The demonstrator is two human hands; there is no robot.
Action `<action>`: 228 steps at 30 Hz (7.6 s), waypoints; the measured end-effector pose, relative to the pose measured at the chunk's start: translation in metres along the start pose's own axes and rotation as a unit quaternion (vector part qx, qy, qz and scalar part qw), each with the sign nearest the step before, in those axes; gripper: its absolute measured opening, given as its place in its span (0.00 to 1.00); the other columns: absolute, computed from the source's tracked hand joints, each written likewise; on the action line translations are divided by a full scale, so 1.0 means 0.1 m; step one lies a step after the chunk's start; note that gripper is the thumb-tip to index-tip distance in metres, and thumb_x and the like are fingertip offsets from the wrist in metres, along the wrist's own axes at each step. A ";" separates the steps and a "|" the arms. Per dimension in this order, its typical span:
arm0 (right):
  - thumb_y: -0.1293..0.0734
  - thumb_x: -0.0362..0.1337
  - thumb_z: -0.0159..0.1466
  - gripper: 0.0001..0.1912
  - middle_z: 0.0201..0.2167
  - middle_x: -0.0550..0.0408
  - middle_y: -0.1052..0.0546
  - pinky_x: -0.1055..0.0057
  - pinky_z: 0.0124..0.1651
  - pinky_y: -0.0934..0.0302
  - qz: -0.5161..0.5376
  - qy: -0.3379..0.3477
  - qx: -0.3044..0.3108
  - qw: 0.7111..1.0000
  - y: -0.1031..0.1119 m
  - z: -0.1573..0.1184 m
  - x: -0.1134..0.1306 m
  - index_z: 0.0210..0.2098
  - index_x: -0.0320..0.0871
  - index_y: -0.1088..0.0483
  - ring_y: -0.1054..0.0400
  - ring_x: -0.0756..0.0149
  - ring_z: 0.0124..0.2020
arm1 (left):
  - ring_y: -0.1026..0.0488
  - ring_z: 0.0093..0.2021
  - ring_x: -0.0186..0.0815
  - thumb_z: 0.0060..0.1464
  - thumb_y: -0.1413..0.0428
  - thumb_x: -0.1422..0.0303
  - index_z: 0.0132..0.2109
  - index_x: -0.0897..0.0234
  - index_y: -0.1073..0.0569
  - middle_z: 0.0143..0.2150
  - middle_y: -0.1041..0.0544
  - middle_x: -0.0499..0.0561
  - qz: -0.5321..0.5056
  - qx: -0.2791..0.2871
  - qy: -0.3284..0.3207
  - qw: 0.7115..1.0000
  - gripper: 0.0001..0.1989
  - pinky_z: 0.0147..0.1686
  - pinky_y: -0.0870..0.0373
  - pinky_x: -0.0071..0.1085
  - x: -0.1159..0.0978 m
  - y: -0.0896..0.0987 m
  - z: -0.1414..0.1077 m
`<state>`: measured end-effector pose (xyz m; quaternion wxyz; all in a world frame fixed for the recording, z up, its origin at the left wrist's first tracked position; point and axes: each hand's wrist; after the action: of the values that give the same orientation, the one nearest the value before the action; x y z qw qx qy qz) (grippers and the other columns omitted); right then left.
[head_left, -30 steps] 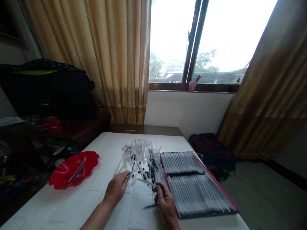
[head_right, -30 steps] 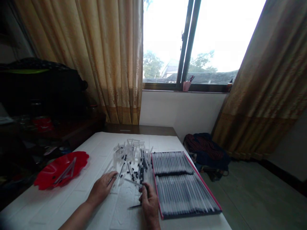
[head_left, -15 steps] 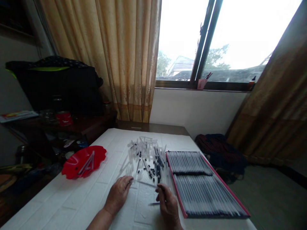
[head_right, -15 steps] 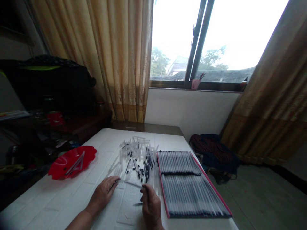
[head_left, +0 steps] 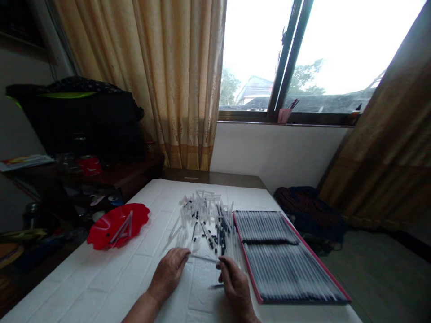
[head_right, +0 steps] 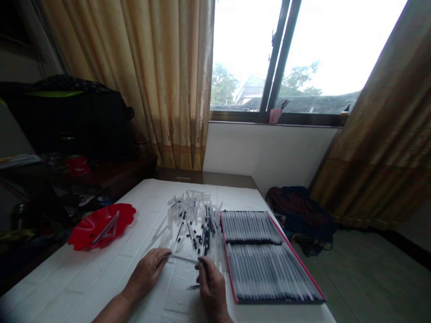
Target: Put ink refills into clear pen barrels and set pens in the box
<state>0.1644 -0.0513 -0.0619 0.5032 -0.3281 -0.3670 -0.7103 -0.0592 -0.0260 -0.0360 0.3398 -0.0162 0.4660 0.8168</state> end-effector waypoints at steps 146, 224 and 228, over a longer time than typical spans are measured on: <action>0.36 0.28 0.59 0.07 0.33 0.54 0.23 0.76 0.29 0.45 -0.475 -0.007 0.220 0.852 0.27 0.22 0.39 0.31 0.46 0.28 0.28 0.65 0.31 | 0.23 0.43 0.41 0.53 0.54 0.67 0.42 0.60 0.23 0.41 0.19 0.53 0.050 -0.084 0.063 0.993 0.16 0.45 0.26 0.39 0.58 -0.23 -0.25; 0.33 0.56 0.55 0.24 0.25 0.52 0.24 0.80 0.15 0.47 0.255 -0.180 -0.086 0.946 -0.04 0.22 0.30 0.36 0.40 0.27 0.36 0.73 0.18 | 0.25 0.40 0.37 0.64 0.57 0.65 0.48 0.58 0.31 0.39 0.21 0.51 0.032 -0.033 -0.069 0.997 0.12 0.43 0.31 0.36 -0.16 0.02 0.13; 0.32 0.56 0.54 0.24 0.24 0.53 0.25 0.82 0.15 0.50 0.286 -0.191 -0.039 0.938 -0.21 0.24 0.40 0.34 0.39 0.26 0.37 0.75 0.16 | 0.25 0.40 0.37 0.64 0.56 0.65 0.47 0.57 0.30 0.38 0.21 0.50 0.012 -0.036 -0.048 0.998 0.11 0.42 0.30 0.36 -0.17 0.05 0.07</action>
<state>0.1359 -0.0450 -0.0205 0.5925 -0.5682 -0.3187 -0.4738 -0.0474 -0.0316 -0.0228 0.3507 0.0164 0.4197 0.8370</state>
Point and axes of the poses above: each hand's wrist, its own z-axis towards the middle knuckle, its own y-axis out of the back of the hand, x = y × z
